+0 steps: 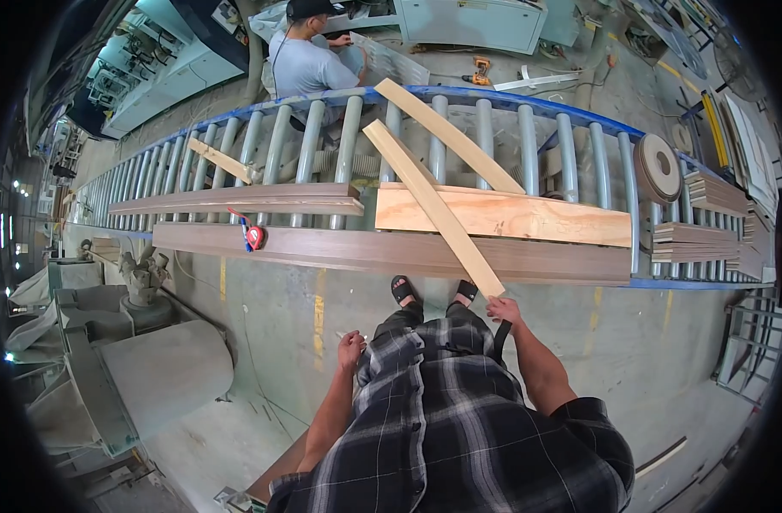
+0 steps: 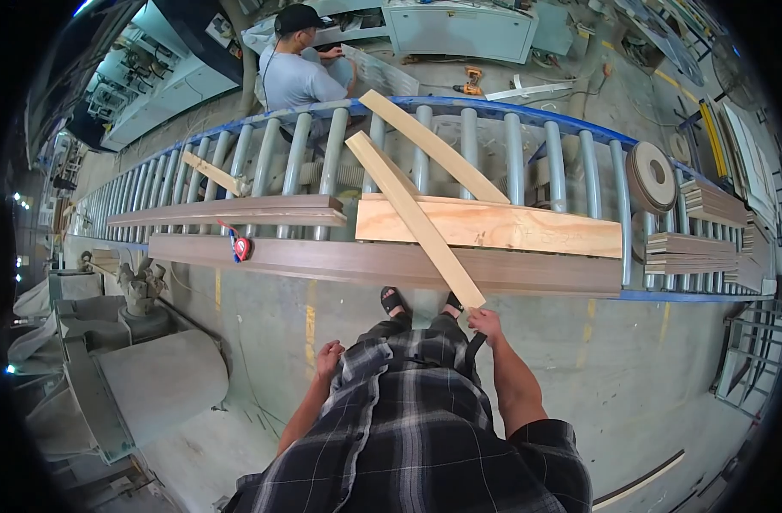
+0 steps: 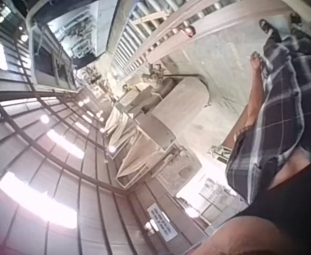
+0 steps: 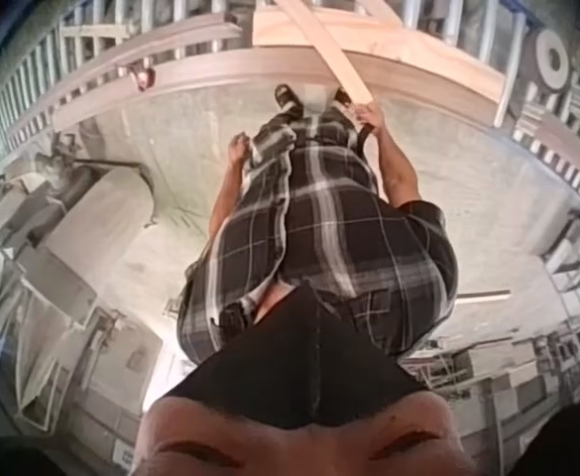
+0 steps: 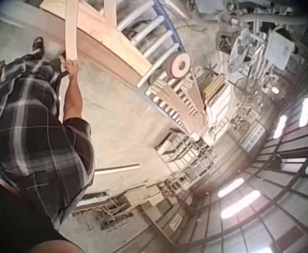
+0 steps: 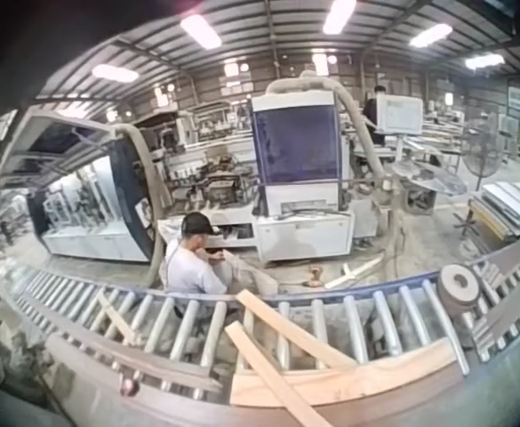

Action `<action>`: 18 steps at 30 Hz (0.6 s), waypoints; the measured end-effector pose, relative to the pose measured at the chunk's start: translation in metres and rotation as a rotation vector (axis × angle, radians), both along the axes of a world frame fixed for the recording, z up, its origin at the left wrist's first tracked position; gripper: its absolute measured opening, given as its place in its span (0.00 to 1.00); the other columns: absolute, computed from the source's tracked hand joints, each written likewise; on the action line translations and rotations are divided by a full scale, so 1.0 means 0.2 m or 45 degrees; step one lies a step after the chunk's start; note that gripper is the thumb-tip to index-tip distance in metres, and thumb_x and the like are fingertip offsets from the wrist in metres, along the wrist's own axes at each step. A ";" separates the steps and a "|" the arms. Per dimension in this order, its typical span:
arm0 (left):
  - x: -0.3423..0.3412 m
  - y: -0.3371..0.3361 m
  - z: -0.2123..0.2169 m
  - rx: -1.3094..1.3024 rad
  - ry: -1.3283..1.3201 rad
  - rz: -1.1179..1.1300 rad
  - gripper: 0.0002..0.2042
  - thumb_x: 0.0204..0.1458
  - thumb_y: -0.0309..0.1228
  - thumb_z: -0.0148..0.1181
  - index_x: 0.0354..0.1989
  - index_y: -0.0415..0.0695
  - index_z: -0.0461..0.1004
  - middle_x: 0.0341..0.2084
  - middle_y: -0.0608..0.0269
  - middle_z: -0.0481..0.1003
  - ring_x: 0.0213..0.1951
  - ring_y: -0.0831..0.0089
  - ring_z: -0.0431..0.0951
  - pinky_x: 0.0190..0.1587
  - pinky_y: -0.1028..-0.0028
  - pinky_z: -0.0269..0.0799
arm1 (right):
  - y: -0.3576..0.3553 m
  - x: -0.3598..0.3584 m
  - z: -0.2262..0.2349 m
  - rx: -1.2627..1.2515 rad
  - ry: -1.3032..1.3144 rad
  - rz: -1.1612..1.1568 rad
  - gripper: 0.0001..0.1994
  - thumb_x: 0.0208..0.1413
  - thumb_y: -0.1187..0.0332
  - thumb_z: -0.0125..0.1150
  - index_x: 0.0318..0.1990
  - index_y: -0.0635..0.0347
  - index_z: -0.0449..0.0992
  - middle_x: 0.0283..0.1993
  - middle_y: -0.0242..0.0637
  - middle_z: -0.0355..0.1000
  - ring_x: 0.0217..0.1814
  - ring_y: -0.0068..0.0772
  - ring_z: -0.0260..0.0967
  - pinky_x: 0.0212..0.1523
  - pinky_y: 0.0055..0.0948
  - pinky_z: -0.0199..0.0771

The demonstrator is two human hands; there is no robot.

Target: Assisting a coworker in lifting, carrying, and stacking large wooden panels in a manufacturing facility.

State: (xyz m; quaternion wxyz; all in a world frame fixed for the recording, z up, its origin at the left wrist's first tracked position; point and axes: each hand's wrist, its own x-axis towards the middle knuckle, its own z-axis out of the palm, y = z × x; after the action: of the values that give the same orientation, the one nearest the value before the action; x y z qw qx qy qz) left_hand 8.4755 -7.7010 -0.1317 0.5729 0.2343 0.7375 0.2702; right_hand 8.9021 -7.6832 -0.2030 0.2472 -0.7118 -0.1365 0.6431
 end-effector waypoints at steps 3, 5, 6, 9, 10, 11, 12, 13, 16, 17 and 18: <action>-0.04 -0.02 -0.07 0.017 -0.087 0.034 0.15 0.47 0.31 0.47 0.42 0.37 0.64 0.23 0.64 0.69 0.22 0.79 0.69 0.26 0.83 0.64 | -0.01 0.02 0.01 0.227 -0.988 0.581 0.15 0.41 0.56 0.54 0.18 0.61 0.69 0.24 0.45 0.69 0.21 0.33 0.66 0.20 0.30 0.62; -0.06 -0.03 -0.12 -0.017 0.191 -0.179 0.11 0.47 0.35 0.46 0.22 0.41 0.68 0.14 0.70 0.65 0.19 0.82 0.63 0.20 0.79 0.58 | 0.01 0.02 0.05 0.275 -1.210 0.579 0.14 0.39 0.59 0.52 0.18 0.63 0.69 0.24 0.49 0.66 0.28 0.45 0.65 0.27 0.38 0.64; -0.06 -0.04 -0.14 0.022 0.255 -0.197 0.13 0.48 0.36 0.45 0.16 0.43 0.64 0.12 0.72 0.62 0.18 0.83 0.60 0.17 0.77 0.53 | 0.03 0.02 0.07 0.396 -1.383 0.750 0.16 0.38 0.58 0.53 0.28 0.63 0.69 0.32 0.50 0.65 0.35 0.48 0.62 0.34 0.41 0.63; -0.08 -0.03 -0.18 0.102 0.016 -0.160 0.13 0.47 0.34 0.50 0.33 0.34 0.66 0.18 0.63 0.69 0.20 0.77 0.69 0.23 0.78 0.66 | 0.12 -0.04 0.20 0.579 -1.349 0.549 0.29 0.30 0.56 0.60 0.43 0.59 0.61 0.38 0.49 0.58 0.41 0.52 0.58 0.39 0.43 0.60; -0.07 -0.02 -0.19 0.073 -0.149 -0.007 0.13 0.46 0.31 0.49 0.36 0.34 0.65 0.19 0.62 0.69 0.20 0.76 0.69 0.20 0.79 0.64 | 0.15 -0.07 0.26 0.493 -1.252 0.602 0.32 0.28 0.55 0.62 0.44 0.57 0.60 0.41 0.46 0.57 0.43 0.48 0.58 0.41 0.42 0.60; -0.06 -0.02 -0.19 0.137 -0.103 0.010 0.12 0.46 0.30 0.49 0.36 0.34 0.65 0.19 0.62 0.69 0.19 0.76 0.69 0.18 0.80 0.64 | 0.17 -0.09 0.31 0.568 -1.274 0.566 0.32 0.28 0.55 0.62 0.44 0.57 0.60 0.41 0.46 0.57 0.43 0.48 0.58 0.41 0.42 0.60; -0.05 -0.01 -0.18 0.045 -0.020 -0.002 0.12 0.45 0.28 0.48 0.36 0.34 0.65 0.19 0.62 0.69 0.19 0.77 0.69 0.17 0.80 0.63 | 0.19 -0.12 0.36 0.532 -1.297 0.628 0.33 0.27 0.55 0.64 0.45 0.57 0.59 0.42 0.45 0.56 0.45 0.46 0.57 0.42 0.43 0.60; -0.04 0.00 -0.18 0.104 -0.042 -0.010 0.12 0.45 0.28 0.48 0.36 0.34 0.65 0.19 0.62 0.69 0.19 0.77 0.69 0.17 0.80 0.63 | 0.21 -0.14 0.40 0.486 -1.321 0.685 0.34 0.27 0.55 0.65 0.45 0.56 0.59 0.43 0.43 0.55 0.47 0.44 0.56 0.42 0.43 0.60; -0.01 0.00 -0.17 0.019 -0.181 0.161 0.12 0.43 0.27 0.48 0.37 0.34 0.64 0.19 0.63 0.68 0.19 0.77 0.68 0.16 0.82 0.61 | 0.23 -0.16 0.43 0.291 -1.336 0.811 0.35 0.28 0.55 0.65 0.46 0.56 0.57 0.44 0.40 0.54 0.50 0.43 0.54 0.43 0.44 0.59; -0.01 0.00 -0.17 0.027 -0.128 0.159 0.12 0.43 0.27 0.48 0.38 0.35 0.63 0.19 0.63 0.68 0.18 0.77 0.68 0.16 0.81 0.61 | 0.23 -0.16 0.43 0.326 -1.324 0.777 0.35 0.28 0.55 0.65 0.46 0.56 0.57 0.44 0.40 0.54 0.50 0.43 0.54 0.43 0.44 0.59; -0.01 -0.01 -0.17 0.035 -0.073 0.159 0.13 0.43 0.26 0.47 0.38 0.35 0.63 0.19 0.63 0.68 0.18 0.77 0.67 0.17 0.81 0.61 | 0.24 -0.17 0.42 0.328 -1.320 0.786 0.34 0.28 0.55 0.64 0.46 0.56 0.57 0.44 0.41 0.54 0.49 0.44 0.54 0.42 0.44 0.60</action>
State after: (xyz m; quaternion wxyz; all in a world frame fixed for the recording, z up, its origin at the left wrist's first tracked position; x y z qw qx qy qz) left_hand 8.4743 -7.7023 -0.1650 0.5727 0.1876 0.7302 0.3221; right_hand 8.8690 -7.6362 -0.1195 0.0352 -0.8239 -0.5152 0.2334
